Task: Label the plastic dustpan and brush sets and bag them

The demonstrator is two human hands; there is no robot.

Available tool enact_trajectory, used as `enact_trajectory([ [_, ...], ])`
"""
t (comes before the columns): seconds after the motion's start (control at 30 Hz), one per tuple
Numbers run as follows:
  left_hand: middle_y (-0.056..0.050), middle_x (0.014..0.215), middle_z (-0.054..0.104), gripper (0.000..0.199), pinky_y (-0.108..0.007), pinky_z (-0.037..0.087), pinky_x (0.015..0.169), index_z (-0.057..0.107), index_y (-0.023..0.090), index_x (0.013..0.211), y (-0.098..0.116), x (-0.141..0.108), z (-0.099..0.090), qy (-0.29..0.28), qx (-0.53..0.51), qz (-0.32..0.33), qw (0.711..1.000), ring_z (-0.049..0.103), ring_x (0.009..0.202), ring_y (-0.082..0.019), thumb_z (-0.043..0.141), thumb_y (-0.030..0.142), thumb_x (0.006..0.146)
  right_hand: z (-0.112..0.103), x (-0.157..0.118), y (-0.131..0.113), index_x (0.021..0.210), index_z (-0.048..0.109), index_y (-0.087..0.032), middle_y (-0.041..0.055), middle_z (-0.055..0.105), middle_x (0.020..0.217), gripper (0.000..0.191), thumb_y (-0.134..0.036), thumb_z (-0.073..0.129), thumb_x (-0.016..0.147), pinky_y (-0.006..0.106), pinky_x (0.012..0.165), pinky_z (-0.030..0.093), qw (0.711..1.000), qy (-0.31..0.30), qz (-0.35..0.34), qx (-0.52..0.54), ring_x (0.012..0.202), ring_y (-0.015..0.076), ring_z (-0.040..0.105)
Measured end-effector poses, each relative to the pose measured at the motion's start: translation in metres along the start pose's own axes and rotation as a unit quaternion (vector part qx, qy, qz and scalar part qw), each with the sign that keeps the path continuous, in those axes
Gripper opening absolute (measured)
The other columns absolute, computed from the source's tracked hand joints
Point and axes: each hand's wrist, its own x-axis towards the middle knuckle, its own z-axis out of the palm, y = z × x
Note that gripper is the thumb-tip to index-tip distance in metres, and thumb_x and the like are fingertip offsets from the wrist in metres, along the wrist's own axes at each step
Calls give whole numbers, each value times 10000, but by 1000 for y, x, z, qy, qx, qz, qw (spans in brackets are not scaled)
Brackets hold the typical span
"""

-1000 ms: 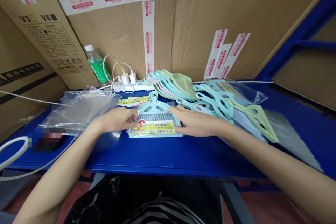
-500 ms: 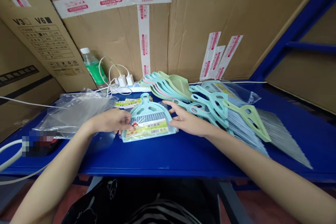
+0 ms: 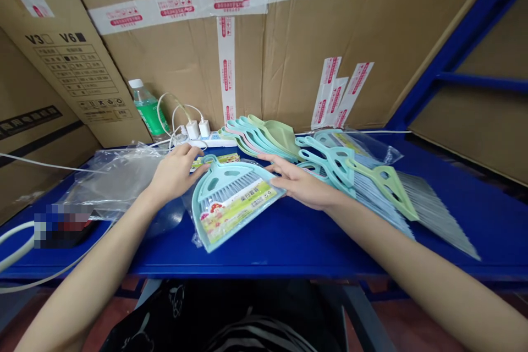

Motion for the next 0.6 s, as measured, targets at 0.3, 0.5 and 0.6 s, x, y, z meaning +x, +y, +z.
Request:
enact_trajectory([
  [0.3, -3, 615, 549, 502, -243, 404, 579, 524, 185, 651, 2, 2, 4, -152, -217, 98, 959, 470, 570, -128, 268, 521, 924, -14, -7, -5, 1398, 427, -280, 35, 550, 1084, 501, -228, 519, 908, 234, 696, 522, 997, -56, -27, 48, 908, 141, 608],
  [0.5, 47, 542, 383, 516, -198, 336, 408, 505, 184, 666, 8, -1, 4, -195, -367, 20, 909, 359, 456, -87, 325, 620, 876, -16, -5, -11, 1262, 534, -230, 35, 616, 918, 342, -311, 449, 941, 278, 625, 525, 993, 56, -61, -85, 803, 170, 617],
  [0.6, 53, 518, 390, 559, -194, 337, 370, 539, 179, 688, 11, -2, 10, -231, -405, -10, 885, 375, 418, -84, 345, 675, 855, -15, -2, -8, 1161, 598, -196, 39, 644, 850, 310, -331, 440, 931, 319, 637, 515, 957, 140, -127, -219, 702, 175, 602],
])
